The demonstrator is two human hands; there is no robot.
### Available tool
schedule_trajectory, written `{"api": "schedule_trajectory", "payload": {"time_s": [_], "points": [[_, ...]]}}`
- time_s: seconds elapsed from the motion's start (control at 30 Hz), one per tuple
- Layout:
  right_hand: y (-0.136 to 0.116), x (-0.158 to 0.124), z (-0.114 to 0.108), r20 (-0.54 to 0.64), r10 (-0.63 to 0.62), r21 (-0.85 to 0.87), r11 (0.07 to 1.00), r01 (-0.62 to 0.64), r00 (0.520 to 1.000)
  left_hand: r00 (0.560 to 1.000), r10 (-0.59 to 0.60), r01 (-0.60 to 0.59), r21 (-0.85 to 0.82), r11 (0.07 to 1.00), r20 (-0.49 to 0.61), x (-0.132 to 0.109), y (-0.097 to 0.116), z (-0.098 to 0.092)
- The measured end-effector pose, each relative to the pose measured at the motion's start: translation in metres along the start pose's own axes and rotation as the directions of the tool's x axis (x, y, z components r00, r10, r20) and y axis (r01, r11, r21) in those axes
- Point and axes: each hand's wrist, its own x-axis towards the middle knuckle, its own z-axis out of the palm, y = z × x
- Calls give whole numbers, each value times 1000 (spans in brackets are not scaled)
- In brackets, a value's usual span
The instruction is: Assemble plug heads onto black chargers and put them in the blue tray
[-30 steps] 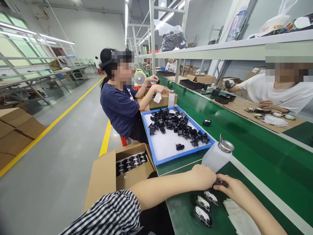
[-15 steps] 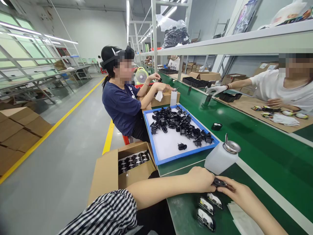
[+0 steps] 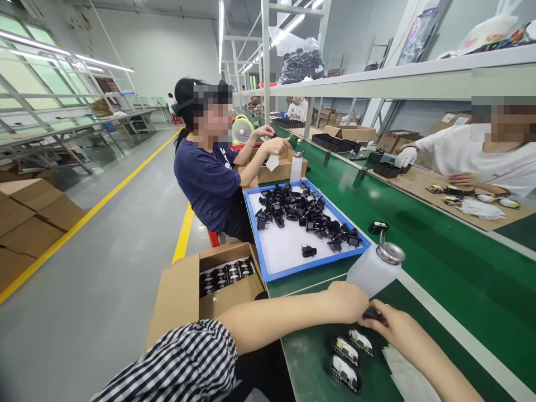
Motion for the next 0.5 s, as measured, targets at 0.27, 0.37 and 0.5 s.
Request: {"api": "schedule_trajectory", "payload": {"time_s": [0.27,0.37,0.5], "points": [[-26,-8,-10,58,-22,-175,984,32,998,991,128,-133,202,970,36,-8,-20,6],[-33,-12,-13,31,0,-118,993,4,1000,991,114,-101,173,980,-64,-9,-22,8],[-30,-13,-10,7,23,8,1000,-23,1000,996,-37,45,105,993,-78,-4,-12,10]]}}
